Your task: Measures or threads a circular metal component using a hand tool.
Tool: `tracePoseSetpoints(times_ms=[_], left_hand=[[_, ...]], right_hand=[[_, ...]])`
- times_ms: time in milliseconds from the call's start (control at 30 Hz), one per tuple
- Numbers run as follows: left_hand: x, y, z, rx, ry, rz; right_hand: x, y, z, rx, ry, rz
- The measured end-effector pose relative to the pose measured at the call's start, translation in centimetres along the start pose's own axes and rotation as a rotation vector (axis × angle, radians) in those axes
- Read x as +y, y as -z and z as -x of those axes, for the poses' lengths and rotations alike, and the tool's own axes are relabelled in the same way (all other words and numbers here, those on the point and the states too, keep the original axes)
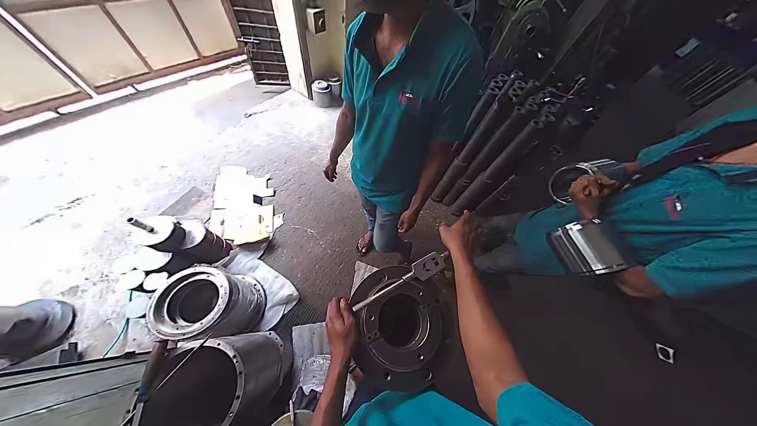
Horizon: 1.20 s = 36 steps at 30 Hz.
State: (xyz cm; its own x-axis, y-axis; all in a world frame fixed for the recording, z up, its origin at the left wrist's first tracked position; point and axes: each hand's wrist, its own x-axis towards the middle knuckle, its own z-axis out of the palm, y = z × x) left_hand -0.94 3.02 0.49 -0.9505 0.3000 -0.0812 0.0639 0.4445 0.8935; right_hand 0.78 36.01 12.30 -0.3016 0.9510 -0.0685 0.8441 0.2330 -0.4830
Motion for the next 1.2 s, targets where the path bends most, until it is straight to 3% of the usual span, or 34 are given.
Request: tracePoseSetpoints(times_ms=[100,200,267,367,500,600,667,700,767,833,867,933,1067,1200], left_hand=[[-0.4,-0.2,-0.2,-0.008,0.000,0.004],[-0.7,-0.3,-0.3,-0.013,0.004,-0.003],[-0.6,-0.3,-0.4,-0.021,0.002,-0.003],[-0.6,0.1,0.1,-0.013,0.018,0.003],[-1.0,0.0,0.6,0.009,0.041,0.113],[-1.2,-0.2,-0.1,-0.014,-0.016,0.082],[-1.1,-0.1,-0.4,-0.014,-0.002,0.066],[-1.1,-0.1,-0.4,-0.017,0.003,0.066],[-1.3,-0.2,-0.3,-0.024,0.003,0.074],[-1.3,-0.1,-0.4,-0.019,-0.005,0.085],[-1.2,-0.3,-0.5,-0.018,-0.002,0.094],[-1.2,-0.4,-0.1,-0.021,0.015,0.094],[-1.1,0.0,-0.7,-0.023,0.002,0.047],[-1.2,-0.1,-0.2,-0.011,0.041,0.053]], right_hand=[[-5.0,-1.7,-1.4,-0.162,0.157,-0.227],[-10.4,-7.2,0.6,-0.492,0.614,-0.382],[-12.9,-8.9,5.9,-0.608,0.907,-0.197],[-10.5,-8.7,13.6,-0.690,1.235,-0.066],[-3.6,-6.3,19.2,-0.746,1.507,-0.394],[0.7,-3.1,20.8,-0.885,1.457,-0.452],[3.2,-0.5,21.3,-0.987,1.324,-0.256],[4.7,0.7,21.5,-0.949,1.260,-0.111],[9.0,2.0,21.7,-0.606,1.196,0.097],[12.9,1.9,19.9,-0.060,1.192,0.076],[13.6,2.4,18.6,0.125,1.159,0.045],[14.0,3.1,15.8,0.281,1.044,0.106],[13.1,3.8,12.0,0.113,0.877,0.144],[8.6,4.6,18.5,-0.214,0.707,0.040]])
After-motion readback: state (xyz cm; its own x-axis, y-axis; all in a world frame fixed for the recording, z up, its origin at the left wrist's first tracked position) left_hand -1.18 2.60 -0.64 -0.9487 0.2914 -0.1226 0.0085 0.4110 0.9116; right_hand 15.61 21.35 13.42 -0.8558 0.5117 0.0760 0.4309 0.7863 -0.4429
